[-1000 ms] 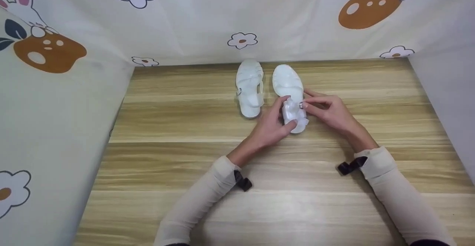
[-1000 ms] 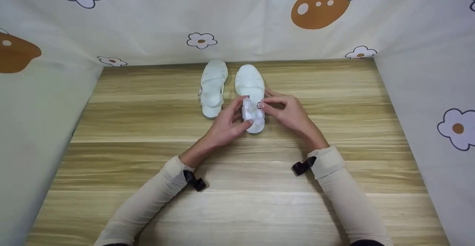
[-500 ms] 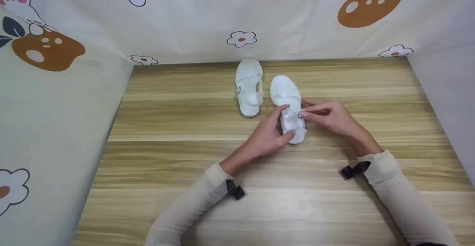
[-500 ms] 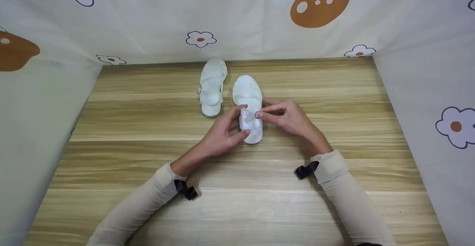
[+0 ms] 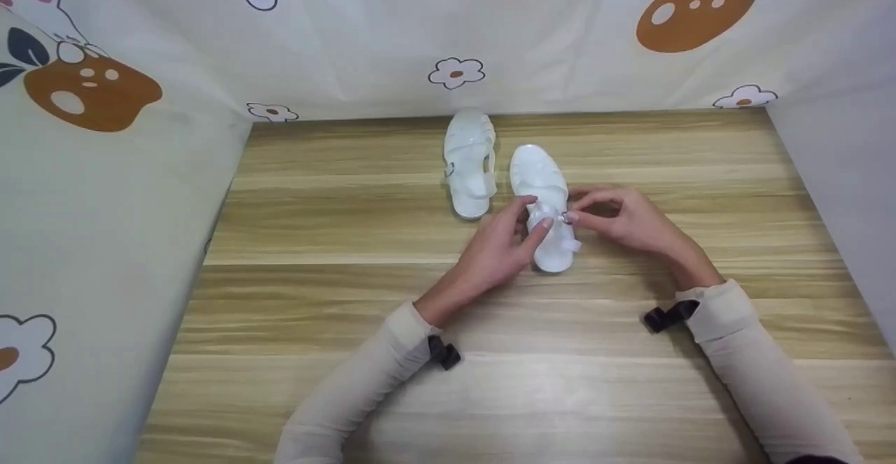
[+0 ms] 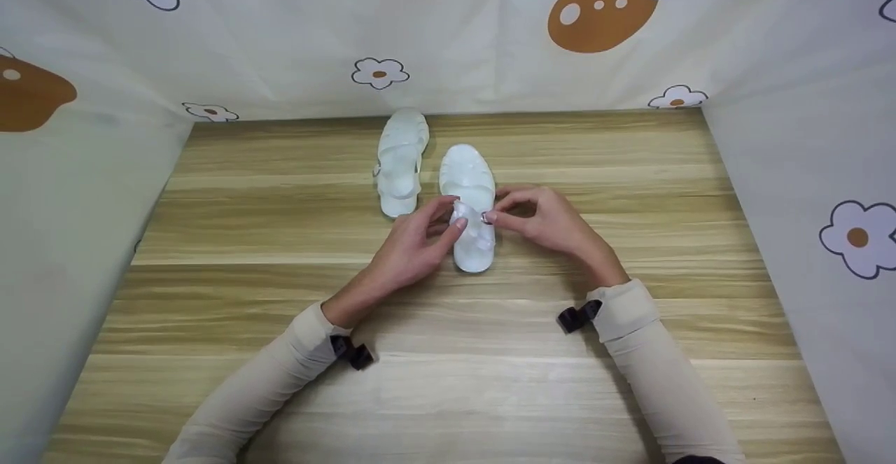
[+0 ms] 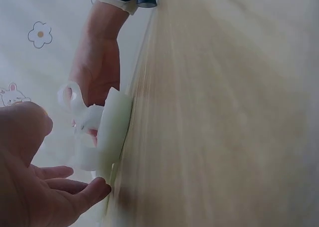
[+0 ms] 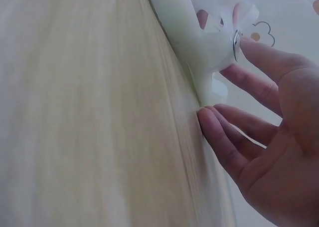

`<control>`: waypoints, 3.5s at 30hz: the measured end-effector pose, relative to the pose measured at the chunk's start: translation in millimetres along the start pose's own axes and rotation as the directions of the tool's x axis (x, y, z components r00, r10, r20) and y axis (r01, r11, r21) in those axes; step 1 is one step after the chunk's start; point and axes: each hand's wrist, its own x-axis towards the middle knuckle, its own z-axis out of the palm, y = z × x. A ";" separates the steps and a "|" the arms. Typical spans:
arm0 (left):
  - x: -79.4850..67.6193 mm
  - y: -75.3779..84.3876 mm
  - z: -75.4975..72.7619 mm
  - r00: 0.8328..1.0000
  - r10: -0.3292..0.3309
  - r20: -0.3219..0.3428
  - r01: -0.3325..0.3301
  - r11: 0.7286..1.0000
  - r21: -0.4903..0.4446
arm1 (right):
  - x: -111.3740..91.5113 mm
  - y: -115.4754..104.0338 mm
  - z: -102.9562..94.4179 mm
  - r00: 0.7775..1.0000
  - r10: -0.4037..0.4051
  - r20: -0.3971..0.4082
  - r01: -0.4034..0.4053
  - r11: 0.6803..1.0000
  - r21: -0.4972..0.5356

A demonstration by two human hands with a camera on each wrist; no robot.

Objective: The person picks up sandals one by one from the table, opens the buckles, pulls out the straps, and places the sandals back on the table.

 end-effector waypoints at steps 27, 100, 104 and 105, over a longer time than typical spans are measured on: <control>52.5 -5.4 -2.1 0.952 0.280 0.121 -0.290 0.954 0.076 | 8.5 18.5 -10.0 0.978 -0.069 0.199 0.032 0.983 0.182; 47.1 -10.3 10.2 0.950 0.302 0.083 -0.309 0.947 0.087 | 2.2 23.3 -3.7 0.992 0.060 0.112 -0.094 0.942 0.321; 46.3 -10.9 11.1 0.953 0.296 0.073 -0.301 0.951 0.072 | 1.0 25.4 -8.3 0.988 0.049 0.144 -0.097 0.931 0.351; 46.1 -10.8 11.2 0.953 0.294 0.070 -0.299 0.952 0.072 | 0.7 25.8 -9.1 0.988 0.046 0.148 -0.096 0.929 0.356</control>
